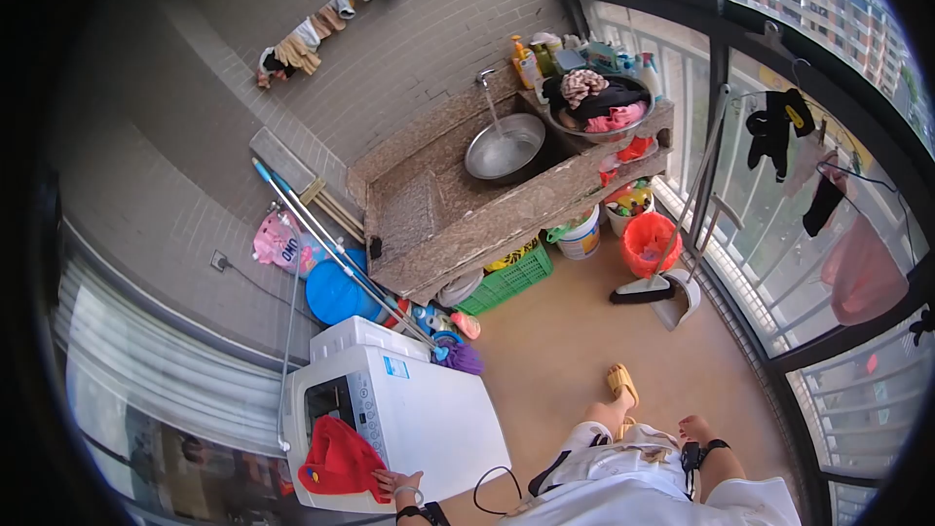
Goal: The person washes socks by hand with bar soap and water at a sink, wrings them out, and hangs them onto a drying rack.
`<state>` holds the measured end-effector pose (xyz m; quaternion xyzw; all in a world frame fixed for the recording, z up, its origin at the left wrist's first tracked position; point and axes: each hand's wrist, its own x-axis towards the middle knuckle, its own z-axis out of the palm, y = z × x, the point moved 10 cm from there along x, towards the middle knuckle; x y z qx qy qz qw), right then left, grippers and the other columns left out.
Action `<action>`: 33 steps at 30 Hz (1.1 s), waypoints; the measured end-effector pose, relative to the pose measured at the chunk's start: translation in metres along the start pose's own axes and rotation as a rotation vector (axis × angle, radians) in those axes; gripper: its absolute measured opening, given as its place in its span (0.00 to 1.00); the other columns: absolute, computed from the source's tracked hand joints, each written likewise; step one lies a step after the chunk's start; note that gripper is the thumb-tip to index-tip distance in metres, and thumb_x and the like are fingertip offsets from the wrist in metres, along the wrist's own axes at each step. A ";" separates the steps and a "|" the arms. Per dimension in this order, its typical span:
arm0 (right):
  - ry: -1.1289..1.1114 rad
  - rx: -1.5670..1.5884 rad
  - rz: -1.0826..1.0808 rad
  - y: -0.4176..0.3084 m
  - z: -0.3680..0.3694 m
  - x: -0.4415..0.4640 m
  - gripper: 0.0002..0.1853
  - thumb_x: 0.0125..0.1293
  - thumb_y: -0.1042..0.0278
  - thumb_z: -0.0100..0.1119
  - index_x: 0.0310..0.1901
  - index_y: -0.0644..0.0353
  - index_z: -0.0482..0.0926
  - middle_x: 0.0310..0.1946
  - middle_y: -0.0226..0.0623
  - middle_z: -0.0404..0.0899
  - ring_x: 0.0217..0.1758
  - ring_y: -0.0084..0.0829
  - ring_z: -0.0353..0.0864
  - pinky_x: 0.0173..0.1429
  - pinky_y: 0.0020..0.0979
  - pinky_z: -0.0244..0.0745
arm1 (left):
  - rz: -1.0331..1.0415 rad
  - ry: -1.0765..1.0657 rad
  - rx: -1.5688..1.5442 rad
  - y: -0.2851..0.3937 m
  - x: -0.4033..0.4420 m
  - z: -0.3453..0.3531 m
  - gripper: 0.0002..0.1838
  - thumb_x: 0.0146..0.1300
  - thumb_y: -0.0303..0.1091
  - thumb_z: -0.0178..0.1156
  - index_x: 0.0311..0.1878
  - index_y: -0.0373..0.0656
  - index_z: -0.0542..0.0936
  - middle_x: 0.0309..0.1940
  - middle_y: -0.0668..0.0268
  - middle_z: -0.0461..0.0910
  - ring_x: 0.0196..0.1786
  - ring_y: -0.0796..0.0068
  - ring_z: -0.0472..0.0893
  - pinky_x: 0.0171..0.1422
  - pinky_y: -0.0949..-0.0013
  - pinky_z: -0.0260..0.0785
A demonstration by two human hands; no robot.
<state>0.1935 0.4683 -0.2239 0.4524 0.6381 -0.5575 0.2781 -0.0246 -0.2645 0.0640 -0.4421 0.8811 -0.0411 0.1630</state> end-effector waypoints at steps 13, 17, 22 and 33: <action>-0.120 -0.106 0.074 -0.049 -0.014 0.020 0.10 0.62 0.65 0.50 0.40 0.62 0.75 0.29 0.37 0.79 0.30 0.31 0.80 0.35 0.35 0.77 | -0.014 -0.018 -0.038 0.000 -0.017 -0.007 0.68 0.35 0.55 0.69 0.67 0.35 0.31 0.70 0.54 0.29 0.71 0.51 0.44 0.70 0.45 0.33; -0.172 -0.165 0.097 -0.114 -0.021 0.048 0.10 0.62 0.66 0.48 0.38 0.64 0.74 0.29 0.39 0.78 0.31 0.33 0.80 0.38 0.38 0.78 | 0.119 -0.189 -0.079 0.000 -0.009 -0.027 0.47 0.44 0.52 0.64 0.62 0.33 0.57 0.66 0.46 0.47 0.62 0.47 0.61 0.65 0.57 0.56; -0.311 -0.207 -0.075 -0.241 -0.003 0.107 0.13 0.64 0.53 0.47 0.42 0.50 0.74 0.35 0.31 0.80 0.38 0.30 0.80 0.36 0.33 0.72 | 0.272 -0.459 -0.152 0.049 0.009 -0.084 0.21 0.58 0.46 0.50 0.38 0.35 0.78 0.36 0.47 0.78 0.42 0.48 0.77 0.51 0.56 0.67; -0.222 -0.002 -0.452 -0.607 0.089 0.030 0.15 0.67 0.61 0.47 0.50 0.58 0.73 0.40 0.31 0.78 0.40 0.22 0.77 0.41 0.23 0.71 | 0.932 -0.042 -0.297 0.332 0.099 -0.239 0.19 0.57 0.41 0.55 0.47 0.37 0.74 0.41 0.48 0.77 0.45 0.50 0.76 0.49 0.56 0.68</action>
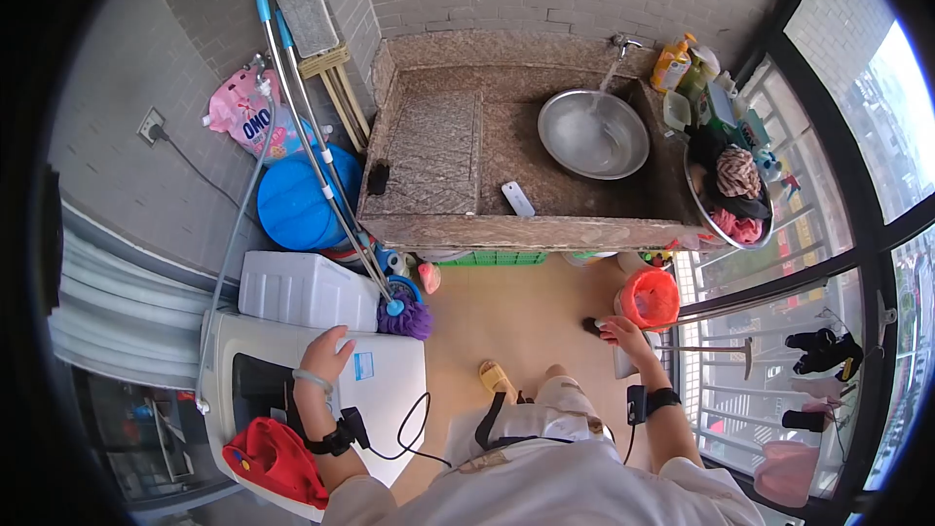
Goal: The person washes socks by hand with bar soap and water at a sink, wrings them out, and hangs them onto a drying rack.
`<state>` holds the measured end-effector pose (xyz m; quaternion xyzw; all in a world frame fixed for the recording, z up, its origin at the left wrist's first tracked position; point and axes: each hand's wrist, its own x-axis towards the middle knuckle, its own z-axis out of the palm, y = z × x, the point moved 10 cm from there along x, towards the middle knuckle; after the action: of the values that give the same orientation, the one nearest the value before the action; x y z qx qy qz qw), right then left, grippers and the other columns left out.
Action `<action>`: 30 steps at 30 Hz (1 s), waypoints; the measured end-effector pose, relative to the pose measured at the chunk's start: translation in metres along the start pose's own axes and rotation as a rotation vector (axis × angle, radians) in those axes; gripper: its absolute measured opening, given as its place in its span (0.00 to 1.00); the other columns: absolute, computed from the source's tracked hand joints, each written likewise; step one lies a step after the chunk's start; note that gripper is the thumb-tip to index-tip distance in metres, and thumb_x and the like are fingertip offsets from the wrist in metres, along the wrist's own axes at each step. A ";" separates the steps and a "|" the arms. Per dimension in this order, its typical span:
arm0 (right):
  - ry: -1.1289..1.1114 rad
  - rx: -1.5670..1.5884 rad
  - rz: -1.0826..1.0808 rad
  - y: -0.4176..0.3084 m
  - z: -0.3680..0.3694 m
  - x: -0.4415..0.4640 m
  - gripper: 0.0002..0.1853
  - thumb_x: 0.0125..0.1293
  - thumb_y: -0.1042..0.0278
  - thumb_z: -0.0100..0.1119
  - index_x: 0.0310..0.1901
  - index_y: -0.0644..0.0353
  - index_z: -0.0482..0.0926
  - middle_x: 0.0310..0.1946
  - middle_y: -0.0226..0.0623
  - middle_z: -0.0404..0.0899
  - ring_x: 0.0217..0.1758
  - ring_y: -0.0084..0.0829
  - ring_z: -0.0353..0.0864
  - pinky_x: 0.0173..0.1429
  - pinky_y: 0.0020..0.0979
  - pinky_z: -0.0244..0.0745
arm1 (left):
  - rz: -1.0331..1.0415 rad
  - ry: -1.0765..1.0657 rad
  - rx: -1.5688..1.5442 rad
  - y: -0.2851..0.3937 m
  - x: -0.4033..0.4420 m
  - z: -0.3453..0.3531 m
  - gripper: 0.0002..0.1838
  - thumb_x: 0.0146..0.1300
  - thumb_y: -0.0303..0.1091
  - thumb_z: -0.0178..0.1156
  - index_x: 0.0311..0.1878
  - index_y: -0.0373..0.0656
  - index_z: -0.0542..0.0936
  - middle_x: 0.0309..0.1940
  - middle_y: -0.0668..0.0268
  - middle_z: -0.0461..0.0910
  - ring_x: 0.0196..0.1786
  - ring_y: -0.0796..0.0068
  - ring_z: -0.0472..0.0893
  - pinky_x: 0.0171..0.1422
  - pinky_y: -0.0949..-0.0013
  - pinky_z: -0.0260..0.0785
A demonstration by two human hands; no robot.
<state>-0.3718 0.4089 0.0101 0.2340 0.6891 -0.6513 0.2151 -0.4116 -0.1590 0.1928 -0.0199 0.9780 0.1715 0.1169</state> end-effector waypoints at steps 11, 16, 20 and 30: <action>-0.044 0.428 -0.080 -0.154 -0.040 0.088 0.18 0.70 0.55 0.39 0.49 0.58 0.72 0.42 0.33 0.77 0.42 0.25 0.76 0.46 0.27 0.71 | 0.068 0.220 -0.214 0.038 0.187 -0.012 0.21 0.56 0.37 0.58 0.51 0.37 0.72 0.46 0.52 0.76 0.51 0.56 0.74 0.54 0.62 0.66; -0.191 0.743 -0.075 -0.231 -0.070 0.245 0.20 0.69 0.52 0.39 0.53 0.57 0.69 0.46 0.34 0.76 0.47 0.30 0.75 0.53 0.33 0.69 | -0.174 0.346 -0.446 -0.011 0.297 0.014 0.24 0.54 0.35 0.62 0.54 0.36 0.70 0.46 0.54 0.76 0.46 0.63 0.76 0.50 0.67 0.68; -0.106 0.884 0.108 -0.214 -0.103 0.371 0.21 0.68 0.53 0.42 0.56 0.57 0.67 0.56 0.37 0.68 0.59 0.34 0.67 0.59 0.35 0.65 | -0.306 0.406 -0.335 -0.032 0.363 0.021 0.29 0.50 0.37 0.66 0.54 0.36 0.70 0.46 0.55 0.73 0.44 0.64 0.76 0.48 0.67 0.69; -0.557 1.067 0.021 -0.064 -0.166 0.573 0.16 0.66 0.57 0.41 0.49 0.55 0.70 0.49 0.30 0.70 0.50 0.30 0.69 0.54 0.35 0.65 | -0.508 0.327 0.247 -0.016 0.418 0.042 0.26 0.42 0.40 0.68 0.47 0.43 0.74 0.42 0.53 0.72 0.47 0.51 0.71 0.52 0.56 0.67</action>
<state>-0.8662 0.5960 -0.2733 0.1368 0.1825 -0.9418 0.2468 -0.8076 -0.1594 0.0503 -0.2762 0.9610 0.0113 -0.0013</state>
